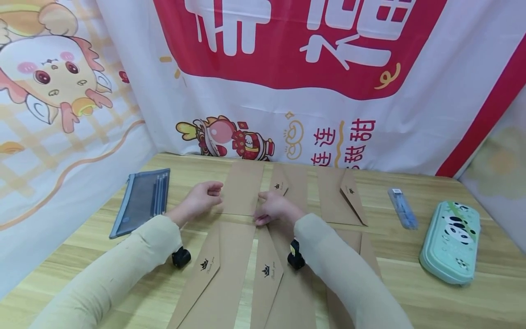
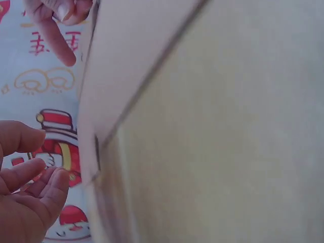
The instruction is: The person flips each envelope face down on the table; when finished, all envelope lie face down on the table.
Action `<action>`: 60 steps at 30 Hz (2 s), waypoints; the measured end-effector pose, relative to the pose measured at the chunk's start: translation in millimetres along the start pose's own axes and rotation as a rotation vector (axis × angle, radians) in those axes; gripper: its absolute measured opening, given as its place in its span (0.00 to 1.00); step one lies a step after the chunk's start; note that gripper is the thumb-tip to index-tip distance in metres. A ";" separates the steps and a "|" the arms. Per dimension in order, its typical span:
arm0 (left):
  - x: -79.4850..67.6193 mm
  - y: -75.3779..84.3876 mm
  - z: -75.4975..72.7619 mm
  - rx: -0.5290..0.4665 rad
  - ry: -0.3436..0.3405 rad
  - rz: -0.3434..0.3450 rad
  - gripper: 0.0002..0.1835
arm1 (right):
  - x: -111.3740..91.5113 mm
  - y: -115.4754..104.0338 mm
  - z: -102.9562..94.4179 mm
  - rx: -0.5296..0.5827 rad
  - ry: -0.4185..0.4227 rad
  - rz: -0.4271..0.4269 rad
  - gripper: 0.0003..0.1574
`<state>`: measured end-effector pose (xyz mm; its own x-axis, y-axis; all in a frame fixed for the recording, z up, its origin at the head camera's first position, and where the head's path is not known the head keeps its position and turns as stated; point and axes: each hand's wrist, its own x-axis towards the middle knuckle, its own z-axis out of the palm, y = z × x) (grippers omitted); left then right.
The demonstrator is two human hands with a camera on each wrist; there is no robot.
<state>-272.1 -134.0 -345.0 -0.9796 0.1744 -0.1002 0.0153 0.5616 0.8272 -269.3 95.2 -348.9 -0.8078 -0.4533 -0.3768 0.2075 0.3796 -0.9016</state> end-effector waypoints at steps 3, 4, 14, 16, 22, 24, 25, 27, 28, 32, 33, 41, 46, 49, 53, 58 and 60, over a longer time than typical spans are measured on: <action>-1.4 10.0 4.0 0.008 -0.020 0.074 0.27 | -7.9 -3.1 -7.4 -0.040 0.003 -0.021 0.47; -1.2 13.8 6.3 0.011 -0.022 0.096 0.27 | -11.0 -4.6 -9.9 -0.057 0.001 -0.036 0.47; 1.5 46.0 40.8 0.087 -0.079 0.221 0.29 | -43.9 -7.6 -30.8 -0.109 0.053 -0.107 0.43; 3.2 51.2 48.7 0.108 -0.101 0.235 0.29 | -49.5 -3.3 -37.9 -0.100 0.080 -0.106 0.42; 8.4 61.9 69.0 0.179 -0.168 0.229 0.29 | -61.2 14.9 -57.0 -0.117 0.149 -0.137 0.40; 9.5 63.9 73.7 0.186 -0.184 0.211 0.30 | -64.6 20.8 -61.8 -0.147 0.167 -0.145 0.39; 10.1 64.7 75.7 0.192 -0.189 0.210 0.30 | -66.2 23.2 -63.7 -0.154 0.177 -0.146 0.40; 11.3 65.2 79.2 0.193 -0.196 0.203 0.31 | -69.5 26.7 -66.7 -0.160 0.190 -0.147 0.40; 11.6 65.3 80.5 0.191 -0.199 0.200 0.31 | -70.9 27.8 -67.8 -0.165 0.190 -0.147 0.40; 13.2 63.5 84.9 0.187 -0.215 0.174 0.32 | -75.2 29.3 -69.5 -0.164 0.199 -0.128 0.41; 13.4 62.8 85.8 0.191 -0.218 0.164 0.33 | -75.7 29.4 -69.8 -0.165 0.206 -0.116 0.41; 13.5 59.4 92.3 0.155 -0.249 0.048 0.37 | -73.1 37.6 -73.7 -0.179 0.209 -0.072 0.40; 15.9 58.8 95.4 0.182 -0.246 0.036 0.37 | -71.9 40.8 -73.5 -0.186 0.201 -0.060 0.40; 18.3 59.5 96.1 0.191 -0.247 0.042 0.35 | -71.3 40.5 -73.5 -0.200 0.202 -0.063 0.40; 20.9 60.2 96.2 0.156 -0.257 0.045 0.33 | -69.6 40.6 -74.5 -0.212 0.214 -0.058 0.40; 23.6 60.7 96.3 0.068 -0.225 0.023 0.31 | -66.7 43.3 -75.5 -0.229 0.252 -0.044 0.38; 24.3 62.0 97.0 0.025 -0.203 0.000 0.30 | -66.0 44.8 -76.1 -0.230 0.262 -0.049 0.37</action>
<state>-275.5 -16.5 -349.8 -0.9191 0.3324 -0.2118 0.0229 0.5814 0.8133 -248.6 203.5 -348.2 -0.9339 -0.2648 -0.2403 0.0594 0.5479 -0.8345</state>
